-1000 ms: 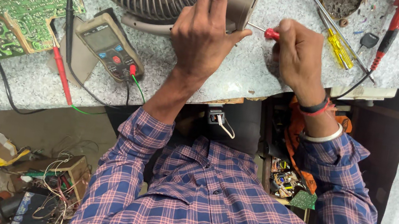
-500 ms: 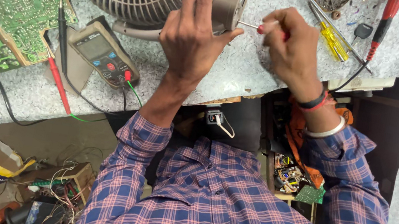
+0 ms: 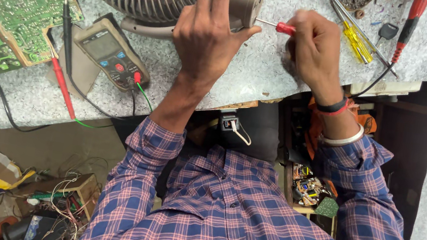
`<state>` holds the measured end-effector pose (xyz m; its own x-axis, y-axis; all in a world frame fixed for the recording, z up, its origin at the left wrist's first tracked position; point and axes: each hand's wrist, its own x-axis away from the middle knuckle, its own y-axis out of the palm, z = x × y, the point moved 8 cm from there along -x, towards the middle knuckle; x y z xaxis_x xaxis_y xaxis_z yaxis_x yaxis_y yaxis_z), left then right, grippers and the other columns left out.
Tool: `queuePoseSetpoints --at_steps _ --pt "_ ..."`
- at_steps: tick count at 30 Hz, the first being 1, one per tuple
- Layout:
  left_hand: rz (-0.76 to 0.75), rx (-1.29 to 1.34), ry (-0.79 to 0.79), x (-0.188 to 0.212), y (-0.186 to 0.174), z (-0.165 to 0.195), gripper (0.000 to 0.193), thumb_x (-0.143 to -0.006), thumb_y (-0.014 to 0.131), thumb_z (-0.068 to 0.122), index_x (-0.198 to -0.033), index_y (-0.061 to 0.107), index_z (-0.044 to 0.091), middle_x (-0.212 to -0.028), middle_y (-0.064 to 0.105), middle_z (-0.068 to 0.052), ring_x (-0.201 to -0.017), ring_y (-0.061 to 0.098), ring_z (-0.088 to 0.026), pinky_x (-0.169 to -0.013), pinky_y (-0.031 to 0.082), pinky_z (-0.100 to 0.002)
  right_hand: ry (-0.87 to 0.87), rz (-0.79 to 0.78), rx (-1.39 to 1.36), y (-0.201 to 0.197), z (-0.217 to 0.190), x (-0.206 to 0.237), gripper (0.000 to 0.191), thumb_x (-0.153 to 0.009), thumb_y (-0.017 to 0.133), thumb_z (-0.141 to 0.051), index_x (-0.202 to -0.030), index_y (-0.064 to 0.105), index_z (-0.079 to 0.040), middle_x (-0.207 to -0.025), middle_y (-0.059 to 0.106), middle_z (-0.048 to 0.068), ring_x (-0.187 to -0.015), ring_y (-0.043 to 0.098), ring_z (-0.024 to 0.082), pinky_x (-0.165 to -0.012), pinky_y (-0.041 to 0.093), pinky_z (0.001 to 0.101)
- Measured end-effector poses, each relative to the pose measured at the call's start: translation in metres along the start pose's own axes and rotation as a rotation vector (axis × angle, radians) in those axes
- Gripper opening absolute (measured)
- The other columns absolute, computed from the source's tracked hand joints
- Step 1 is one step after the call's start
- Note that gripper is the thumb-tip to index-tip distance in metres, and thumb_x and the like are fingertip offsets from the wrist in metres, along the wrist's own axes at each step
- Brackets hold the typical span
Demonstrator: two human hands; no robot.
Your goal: The person uses a red-handled screwdriver to unscrew the back housing of a small electric fan, then opens the housing to expose the battery compartment and continues unscrewing screws inside it while holding the fan steady on the workbench.
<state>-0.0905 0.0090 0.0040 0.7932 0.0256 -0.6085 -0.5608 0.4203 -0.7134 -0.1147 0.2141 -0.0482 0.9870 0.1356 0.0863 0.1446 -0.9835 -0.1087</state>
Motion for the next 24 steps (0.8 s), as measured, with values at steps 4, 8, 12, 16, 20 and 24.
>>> queuePoseSetpoints --at_steps 4,8,12,16,20,24 --pt "0.004 0.002 0.000 -0.001 0.000 0.000 0.117 -0.061 0.100 0.057 -0.152 0.042 0.013 -0.128 0.061 0.001 -0.079 0.065 -0.018 -0.071 0.056 -0.033 -0.305 -0.051 0.209 0.000 -0.024 0.006 0.021 -0.110 0.073 -0.015 -0.105 0.066 0.004 -0.090 0.063 0.007 -0.077 0.056 0.009 -0.068 0.046 0.0235" --pt "0.008 0.026 0.005 -0.002 -0.003 0.001 0.118 -0.062 0.100 0.056 -0.154 0.041 0.014 -0.128 0.060 0.002 -0.082 0.066 -0.018 -0.074 0.057 -0.033 -0.256 0.024 0.065 0.000 -0.022 0.010 0.028 -0.099 0.076 -0.020 -0.109 0.060 0.001 -0.093 0.062 -0.002 -0.083 0.056 0.003 -0.073 0.046 0.0191" --pt "-0.018 -0.002 0.002 -0.001 -0.004 0.002 0.120 -0.058 0.099 0.059 -0.153 0.042 0.013 -0.128 0.061 0.002 -0.079 0.065 -0.019 -0.071 0.057 -0.034 -0.066 0.051 0.165 -0.001 -0.009 0.007 0.028 -0.112 0.064 -0.026 -0.097 0.070 -0.003 -0.079 0.066 0.000 -0.070 0.055 0.005 -0.063 0.042 0.0212" --pt "-0.003 0.011 -0.007 -0.001 -0.005 0.003 0.118 -0.058 0.099 0.057 -0.153 0.043 0.014 -0.128 0.061 0.002 -0.080 0.065 -0.019 -0.071 0.056 -0.034 -0.395 -0.026 0.212 0.004 -0.030 0.014 0.025 -0.108 0.070 -0.020 -0.110 0.065 0.004 -0.098 0.065 0.005 -0.089 0.056 0.007 -0.078 0.046 0.0232" --pt "0.000 0.022 -0.004 0.000 -0.005 0.003 0.119 -0.057 0.100 0.057 -0.152 0.043 0.014 -0.127 0.062 0.002 -0.080 0.066 -0.019 -0.072 0.056 -0.034 0.008 0.036 0.228 -0.004 0.008 0.008 0.030 -0.112 0.058 -0.028 -0.103 0.071 -0.003 -0.075 0.066 -0.005 -0.063 0.054 0.002 -0.057 0.041 0.0199" --pt "-0.014 0.020 -0.002 0.001 -0.005 0.002 0.118 -0.058 0.100 0.056 -0.153 0.043 0.014 -0.127 0.061 0.003 -0.079 0.065 -0.019 -0.071 0.056 -0.034 -0.143 -0.029 0.264 0.001 -0.004 0.006 0.024 -0.115 0.073 -0.022 -0.104 0.072 0.000 -0.079 0.062 0.000 -0.070 0.053 0.005 -0.063 0.043 0.0215"
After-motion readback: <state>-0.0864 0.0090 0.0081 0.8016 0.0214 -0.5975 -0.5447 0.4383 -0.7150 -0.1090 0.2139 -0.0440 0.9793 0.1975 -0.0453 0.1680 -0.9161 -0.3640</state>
